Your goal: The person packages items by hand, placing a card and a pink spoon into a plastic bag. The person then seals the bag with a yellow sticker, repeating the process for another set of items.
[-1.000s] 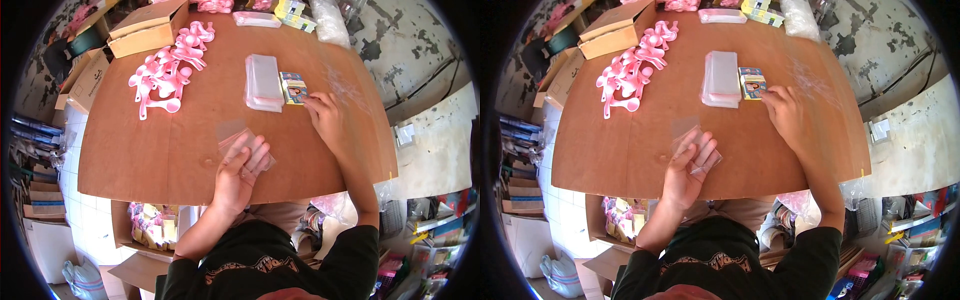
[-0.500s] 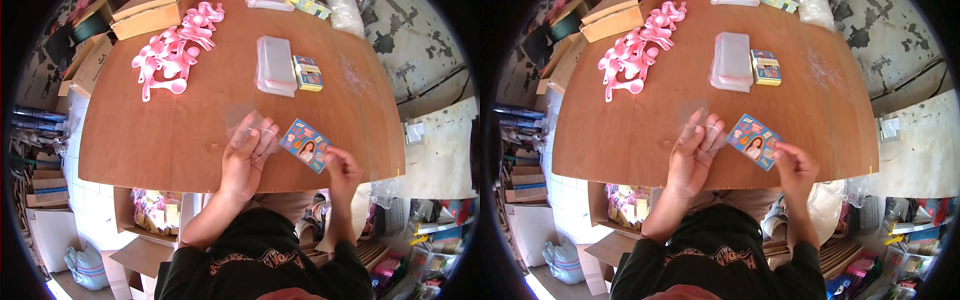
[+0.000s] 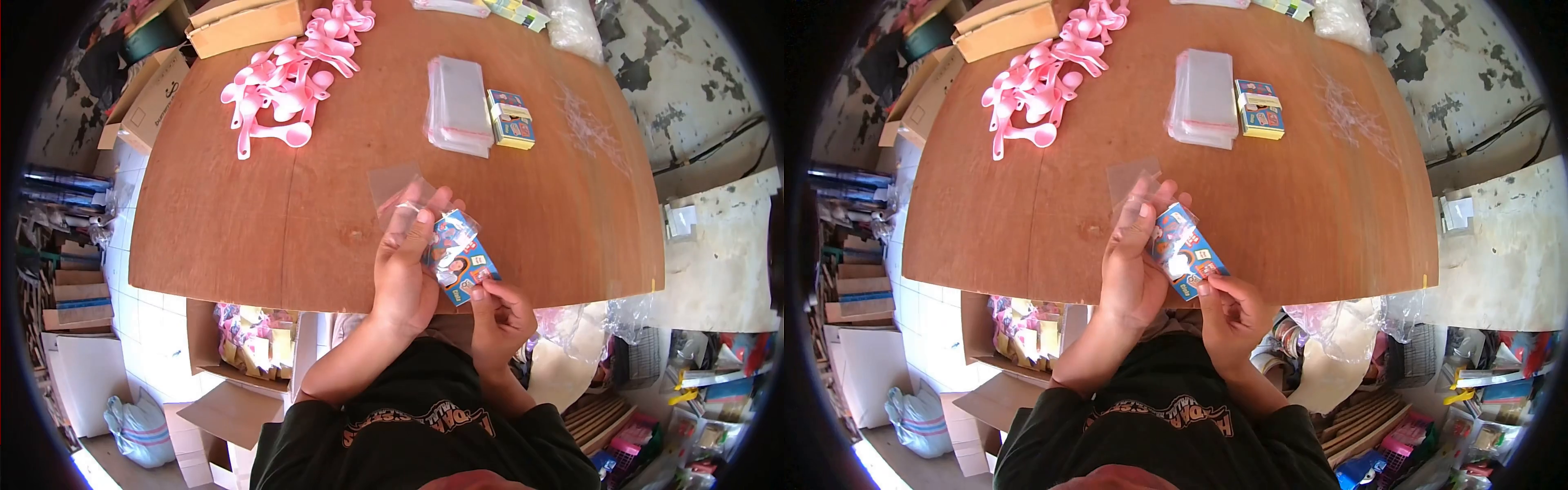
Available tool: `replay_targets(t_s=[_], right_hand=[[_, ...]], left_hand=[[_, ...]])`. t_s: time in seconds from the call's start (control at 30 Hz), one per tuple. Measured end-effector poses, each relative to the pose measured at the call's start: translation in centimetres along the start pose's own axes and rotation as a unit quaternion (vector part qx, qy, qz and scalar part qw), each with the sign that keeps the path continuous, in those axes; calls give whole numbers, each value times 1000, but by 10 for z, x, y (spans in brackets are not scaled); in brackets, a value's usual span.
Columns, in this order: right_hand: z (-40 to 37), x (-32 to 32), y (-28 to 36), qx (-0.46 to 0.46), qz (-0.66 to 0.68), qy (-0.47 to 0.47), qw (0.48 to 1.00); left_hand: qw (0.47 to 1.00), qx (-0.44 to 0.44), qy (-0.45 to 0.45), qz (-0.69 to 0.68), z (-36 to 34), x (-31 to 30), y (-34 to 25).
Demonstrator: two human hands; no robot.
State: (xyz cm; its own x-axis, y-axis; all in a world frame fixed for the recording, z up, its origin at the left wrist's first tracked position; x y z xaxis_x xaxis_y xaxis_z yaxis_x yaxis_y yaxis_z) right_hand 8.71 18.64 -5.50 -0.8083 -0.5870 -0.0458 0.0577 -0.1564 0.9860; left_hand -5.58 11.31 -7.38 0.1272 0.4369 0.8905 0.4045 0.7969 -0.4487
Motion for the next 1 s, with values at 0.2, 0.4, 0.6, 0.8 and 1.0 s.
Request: replay_targets(t_s=[0.2, 0.4, 0.6, 0.8, 1.0], right_hand=[[4, 5, 3, 26, 12, -5, 1000], [1, -4, -1, 4, 31, -31, 999], [-4, -6, -5, 18, 71, -63, 995], [-6, 9, 5, 1, 18, 4, 1000], [5, 17, 7, 23, -11, 70, 997]], left_hand=[[1000, -16, 20, 13, -8, 3, 7], [999, 15, -26, -26, -1, -7, -5], [999, 1, -37, -33, -9, -2, -1], [1000, 17, 9, -7, -5, 4, -9], [997, -66, 27, 6, -19, 6, 10]])
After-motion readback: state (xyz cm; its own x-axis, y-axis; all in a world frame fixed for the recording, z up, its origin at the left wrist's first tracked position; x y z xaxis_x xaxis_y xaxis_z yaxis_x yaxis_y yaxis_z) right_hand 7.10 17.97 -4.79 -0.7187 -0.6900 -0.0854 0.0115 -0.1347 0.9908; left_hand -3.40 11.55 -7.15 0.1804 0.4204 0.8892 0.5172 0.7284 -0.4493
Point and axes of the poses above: each hand's wrist, its own z-axis towards the middle knuckle, its own x-axis out of the palm, y = z × x, the point moved 9 cm from there along z, towards the middle knuckle, and after that the axes turned 13 degrees about x, right-handed, at the moved point
